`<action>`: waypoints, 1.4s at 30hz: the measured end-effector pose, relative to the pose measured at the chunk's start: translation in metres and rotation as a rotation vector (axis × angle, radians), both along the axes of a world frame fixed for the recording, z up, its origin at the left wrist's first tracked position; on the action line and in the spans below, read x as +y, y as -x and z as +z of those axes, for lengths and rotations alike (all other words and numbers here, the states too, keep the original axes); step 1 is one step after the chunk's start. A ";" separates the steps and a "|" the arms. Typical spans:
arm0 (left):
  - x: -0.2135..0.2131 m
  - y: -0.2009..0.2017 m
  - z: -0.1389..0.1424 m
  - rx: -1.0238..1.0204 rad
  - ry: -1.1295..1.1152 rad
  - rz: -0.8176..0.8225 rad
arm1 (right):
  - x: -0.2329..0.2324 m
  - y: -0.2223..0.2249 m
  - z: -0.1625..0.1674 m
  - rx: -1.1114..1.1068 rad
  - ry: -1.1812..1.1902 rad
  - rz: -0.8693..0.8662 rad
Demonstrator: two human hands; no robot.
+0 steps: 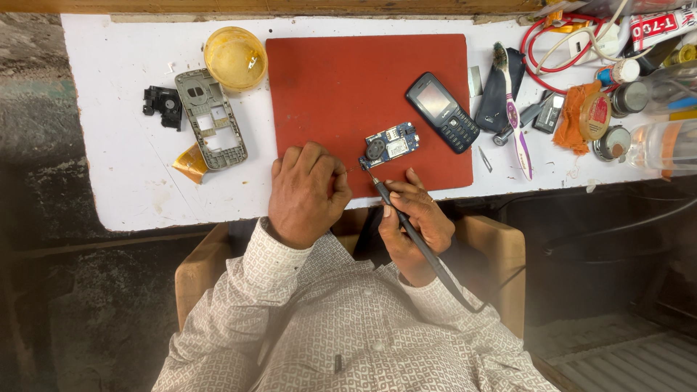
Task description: The person solders on a disassembled mobile phone motherboard placed on a red mat, using a soldering iron held in the right hand while steadying the board with the left. They then pick up the phone housing and battery, fit the battery into the housing, and return to soldering and adjusting components on the board.
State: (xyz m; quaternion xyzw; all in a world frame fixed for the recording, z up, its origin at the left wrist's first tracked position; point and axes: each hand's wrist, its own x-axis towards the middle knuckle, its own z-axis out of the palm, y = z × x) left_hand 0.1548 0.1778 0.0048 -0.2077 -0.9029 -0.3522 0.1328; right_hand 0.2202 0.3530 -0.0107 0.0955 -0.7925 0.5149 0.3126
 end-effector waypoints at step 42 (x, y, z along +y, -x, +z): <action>0.002 -0.001 -0.001 -0.007 -0.013 0.025 | 0.007 -0.003 -0.011 0.000 0.245 0.050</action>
